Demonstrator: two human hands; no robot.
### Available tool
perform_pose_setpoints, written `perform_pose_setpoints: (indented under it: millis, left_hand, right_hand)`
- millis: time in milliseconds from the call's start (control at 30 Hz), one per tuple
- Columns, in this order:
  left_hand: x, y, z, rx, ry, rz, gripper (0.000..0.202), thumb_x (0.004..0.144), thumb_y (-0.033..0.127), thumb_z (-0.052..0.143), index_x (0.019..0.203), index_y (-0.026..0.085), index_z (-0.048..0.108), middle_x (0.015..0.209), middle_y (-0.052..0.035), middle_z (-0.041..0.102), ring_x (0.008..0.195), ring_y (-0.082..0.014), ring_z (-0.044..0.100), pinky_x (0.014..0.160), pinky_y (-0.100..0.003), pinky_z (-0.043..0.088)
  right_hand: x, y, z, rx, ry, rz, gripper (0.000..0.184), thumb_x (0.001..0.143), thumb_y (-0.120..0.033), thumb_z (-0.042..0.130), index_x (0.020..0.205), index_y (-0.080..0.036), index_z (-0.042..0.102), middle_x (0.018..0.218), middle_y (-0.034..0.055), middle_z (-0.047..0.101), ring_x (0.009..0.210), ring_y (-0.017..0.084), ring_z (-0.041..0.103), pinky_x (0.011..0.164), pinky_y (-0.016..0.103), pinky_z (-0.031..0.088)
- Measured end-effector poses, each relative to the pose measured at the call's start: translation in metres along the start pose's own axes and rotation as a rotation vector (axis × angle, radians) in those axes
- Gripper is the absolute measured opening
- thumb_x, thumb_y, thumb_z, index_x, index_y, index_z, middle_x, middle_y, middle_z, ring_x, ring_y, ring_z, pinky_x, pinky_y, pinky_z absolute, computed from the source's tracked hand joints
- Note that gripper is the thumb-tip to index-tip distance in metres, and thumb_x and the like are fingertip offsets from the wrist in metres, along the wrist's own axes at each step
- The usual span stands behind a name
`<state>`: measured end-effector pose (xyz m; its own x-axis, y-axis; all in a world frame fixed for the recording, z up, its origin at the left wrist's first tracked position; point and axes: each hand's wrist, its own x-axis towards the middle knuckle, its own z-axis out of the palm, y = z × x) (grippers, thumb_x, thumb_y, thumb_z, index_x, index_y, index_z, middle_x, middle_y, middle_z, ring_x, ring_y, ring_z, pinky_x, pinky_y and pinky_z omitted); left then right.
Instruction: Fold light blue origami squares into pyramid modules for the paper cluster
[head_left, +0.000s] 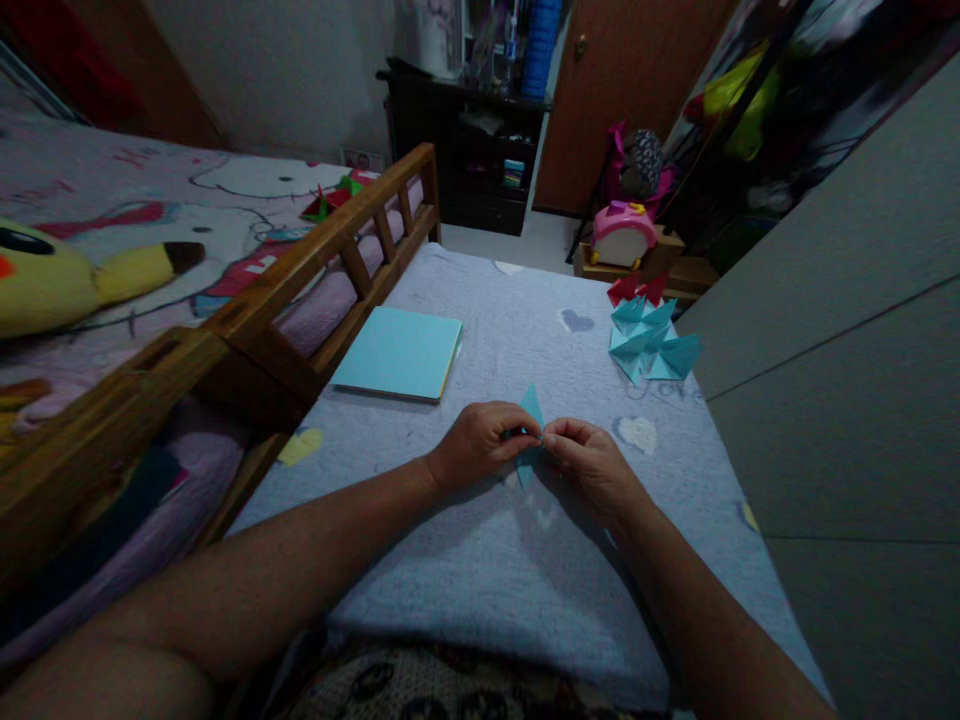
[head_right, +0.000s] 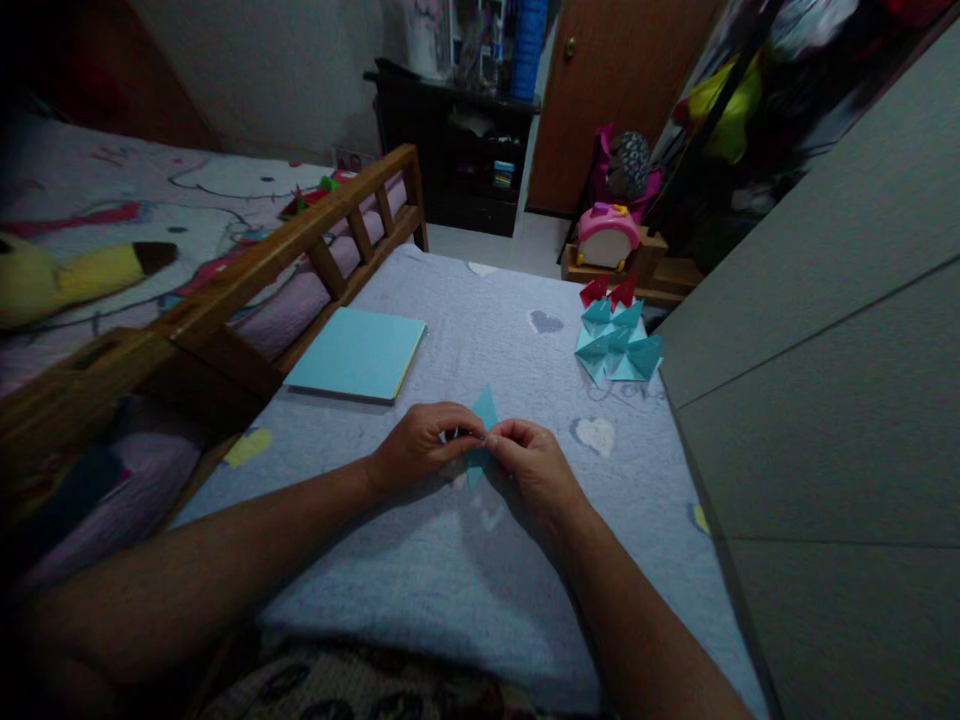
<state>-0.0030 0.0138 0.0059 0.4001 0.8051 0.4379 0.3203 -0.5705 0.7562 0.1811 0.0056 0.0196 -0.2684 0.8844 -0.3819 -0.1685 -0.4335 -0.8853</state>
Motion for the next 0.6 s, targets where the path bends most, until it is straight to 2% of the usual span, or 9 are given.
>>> perform_pose_setpoints:
  millis: [233,333,433,600]
  left_hand:
    - [-0.0004,-0.0024,0.0022,-0.005,0.029,-0.014,0.009,0.090,0.016,0.066,0.086,0.014,0.073,0.078,-0.0030,0.073,0.067,-0.0112,0.063,0.065,-0.023,0.050]
    - [-0.0008,-0.0027,0.0026,-0.016,0.024,-0.006,0.009,0.090,0.016,0.065,0.085,0.014,0.073,0.078,-0.0030,0.073,0.066,-0.0110,0.063,0.065,-0.023,0.050]
    - [-0.0009,-0.0029,0.0023,-0.031,0.015,-0.005,0.010,0.090,0.017,0.064,0.085,0.014,0.073,0.077,-0.0031,0.072,0.065,-0.0105,0.062,0.064,-0.023,0.049]
    - [-0.0007,-0.0033,0.0007,-0.043,0.011,0.007,0.011,0.091,0.017,0.063,0.087,0.014,0.073,0.077,-0.0035,0.072,0.066,-0.0109,0.061,0.064,-0.023,0.048]
  right_hand:
    - [0.0003,-0.0016,0.0009,0.102,-0.048,0.056,0.035,0.057,-0.040,0.089,0.065,-0.017,0.064,0.048,-0.0075,0.042,0.044,0.007,0.036,0.044,0.022,0.032]
    - [0.0007,-0.0010,-0.0020,0.011,-0.004,0.022,0.033,0.059,-0.041,0.087,0.066,-0.017,0.066,0.046,-0.0077,0.041,0.045,0.007,0.037,0.045,0.022,0.028]
    - [0.0010,-0.0003,-0.0050,-0.141,0.040,-0.039,0.032,0.063,-0.044,0.083,0.069,-0.016,0.067,0.050,-0.0059,0.047,0.046,0.007,0.037,0.045,0.021,0.025]
    - [0.0024,0.0009,-0.0079,-0.318,0.049,-0.173,0.028,0.070,-0.044,0.076,0.073,-0.018,0.066,0.058,-0.0039,0.052,0.050,0.009,0.042,0.049,0.023,0.030]
